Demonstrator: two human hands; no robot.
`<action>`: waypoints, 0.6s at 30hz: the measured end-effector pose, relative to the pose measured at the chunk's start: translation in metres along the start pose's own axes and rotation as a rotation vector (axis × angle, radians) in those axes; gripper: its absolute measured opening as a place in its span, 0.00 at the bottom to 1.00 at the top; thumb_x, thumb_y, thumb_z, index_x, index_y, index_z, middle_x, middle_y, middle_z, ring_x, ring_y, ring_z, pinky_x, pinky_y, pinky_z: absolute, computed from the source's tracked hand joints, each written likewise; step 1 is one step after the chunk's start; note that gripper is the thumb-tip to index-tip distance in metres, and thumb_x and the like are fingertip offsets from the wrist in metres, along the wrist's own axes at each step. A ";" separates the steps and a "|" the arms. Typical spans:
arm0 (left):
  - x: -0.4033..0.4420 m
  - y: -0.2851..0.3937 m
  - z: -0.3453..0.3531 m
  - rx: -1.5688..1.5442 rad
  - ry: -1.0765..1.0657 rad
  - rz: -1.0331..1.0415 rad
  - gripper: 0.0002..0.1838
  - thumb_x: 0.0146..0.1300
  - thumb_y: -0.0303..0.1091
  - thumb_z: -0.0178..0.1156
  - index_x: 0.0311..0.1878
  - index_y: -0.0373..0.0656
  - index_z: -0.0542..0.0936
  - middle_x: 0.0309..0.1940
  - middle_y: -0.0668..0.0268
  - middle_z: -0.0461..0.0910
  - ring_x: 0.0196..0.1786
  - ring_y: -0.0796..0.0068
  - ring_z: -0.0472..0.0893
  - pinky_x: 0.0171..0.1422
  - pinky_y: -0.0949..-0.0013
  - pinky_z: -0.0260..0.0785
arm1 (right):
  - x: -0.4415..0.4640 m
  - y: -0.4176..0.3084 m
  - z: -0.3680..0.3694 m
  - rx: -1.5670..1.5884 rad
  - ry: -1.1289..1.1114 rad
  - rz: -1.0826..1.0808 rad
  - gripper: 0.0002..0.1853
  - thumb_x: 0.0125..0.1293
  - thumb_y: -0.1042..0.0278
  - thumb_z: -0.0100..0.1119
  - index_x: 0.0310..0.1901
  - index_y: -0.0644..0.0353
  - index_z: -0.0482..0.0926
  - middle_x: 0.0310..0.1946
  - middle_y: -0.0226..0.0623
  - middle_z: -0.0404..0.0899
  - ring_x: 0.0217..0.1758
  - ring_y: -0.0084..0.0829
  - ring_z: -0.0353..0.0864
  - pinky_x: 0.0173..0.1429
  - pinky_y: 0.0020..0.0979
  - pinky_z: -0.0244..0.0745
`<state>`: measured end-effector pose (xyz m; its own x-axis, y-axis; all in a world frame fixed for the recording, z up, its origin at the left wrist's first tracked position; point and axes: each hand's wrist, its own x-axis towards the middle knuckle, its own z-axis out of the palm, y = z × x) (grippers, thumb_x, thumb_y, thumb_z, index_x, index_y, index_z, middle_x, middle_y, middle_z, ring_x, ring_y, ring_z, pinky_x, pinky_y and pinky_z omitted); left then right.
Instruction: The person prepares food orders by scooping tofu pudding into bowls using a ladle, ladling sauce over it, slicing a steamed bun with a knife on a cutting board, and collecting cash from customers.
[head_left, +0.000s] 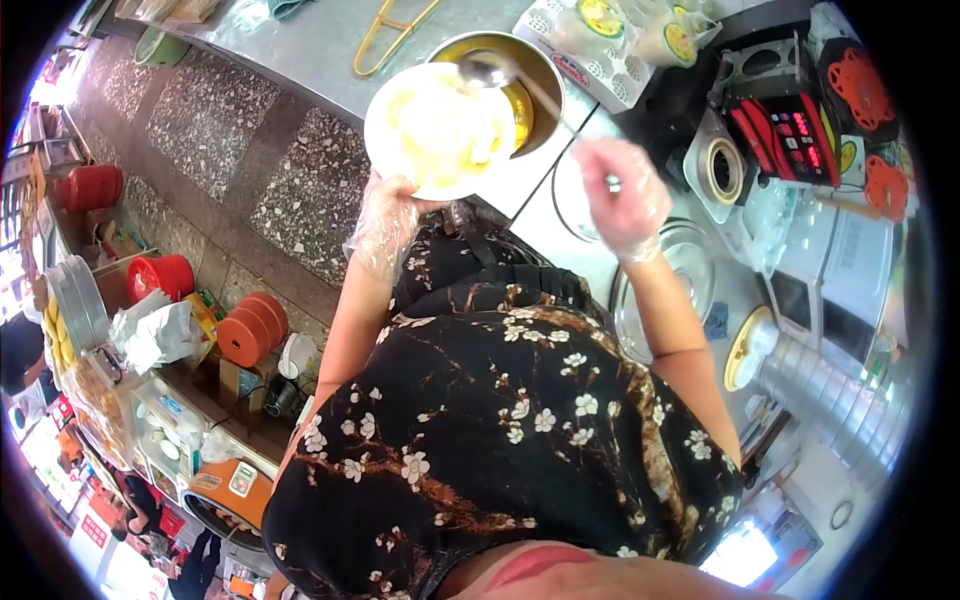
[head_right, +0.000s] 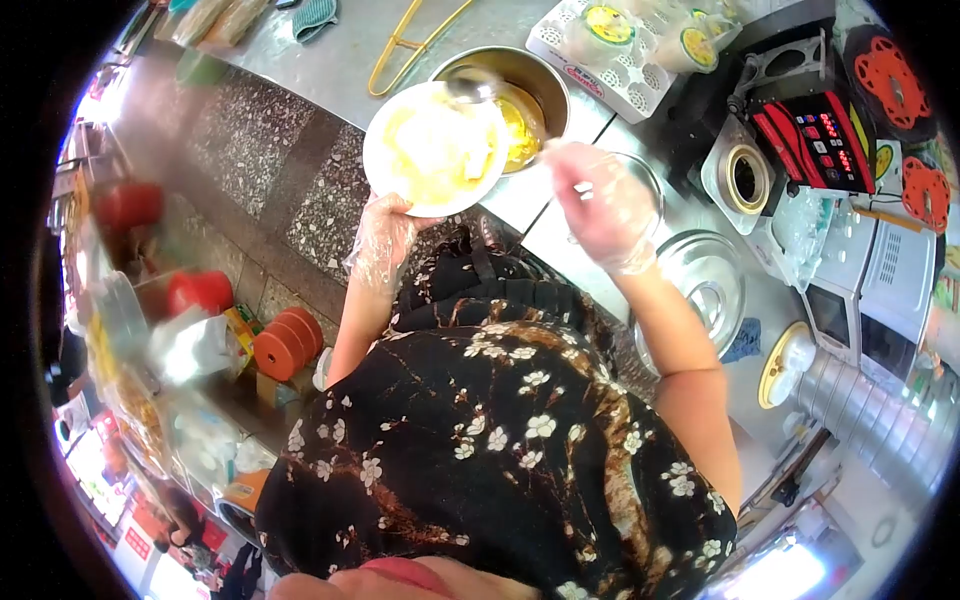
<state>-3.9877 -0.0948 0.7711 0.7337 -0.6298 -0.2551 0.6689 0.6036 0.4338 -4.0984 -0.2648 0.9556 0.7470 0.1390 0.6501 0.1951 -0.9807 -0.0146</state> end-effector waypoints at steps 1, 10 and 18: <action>-0.004 0.004 -0.001 0.016 0.026 0.007 0.37 0.45 0.20 0.46 0.64 0.29 0.52 0.55 0.42 0.68 0.50 0.44 0.78 0.41 0.51 0.82 | -0.011 0.006 0.007 0.072 0.068 0.346 0.08 0.57 0.75 0.64 0.39 0.62 0.79 0.30 0.36 0.82 0.29 0.25 0.83 0.33 0.25 0.77; -0.049 0.011 -0.003 -0.159 0.089 0.118 0.34 0.47 0.17 0.51 0.63 0.34 0.62 0.58 0.54 0.70 0.59 0.60 0.73 0.60 0.57 0.73 | -0.112 0.152 0.114 0.346 -0.051 0.868 0.11 0.66 0.65 0.53 0.37 0.67 0.76 0.30 0.33 0.77 0.34 0.25 0.75 0.42 0.28 0.73; -0.090 -0.027 -0.025 -0.121 0.264 0.263 0.46 0.40 0.19 0.46 0.69 0.47 0.49 0.57 0.49 0.68 0.51 0.49 0.78 0.37 0.53 0.82 | -0.155 0.177 0.175 -0.329 -0.205 0.627 0.32 0.66 0.53 0.49 0.62 0.72 0.58 0.59 0.60 0.63 0.61 0.55 0.65 0.66 0.47 0.57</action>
<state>-4.0691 -0.0420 0.7605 0.8768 -0.3082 -0.3691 0.4518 0.7908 0.4129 -4.0683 -0.4361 0.7187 0.7656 -0.4699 0.4393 -0.4841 -0.8706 -0.0877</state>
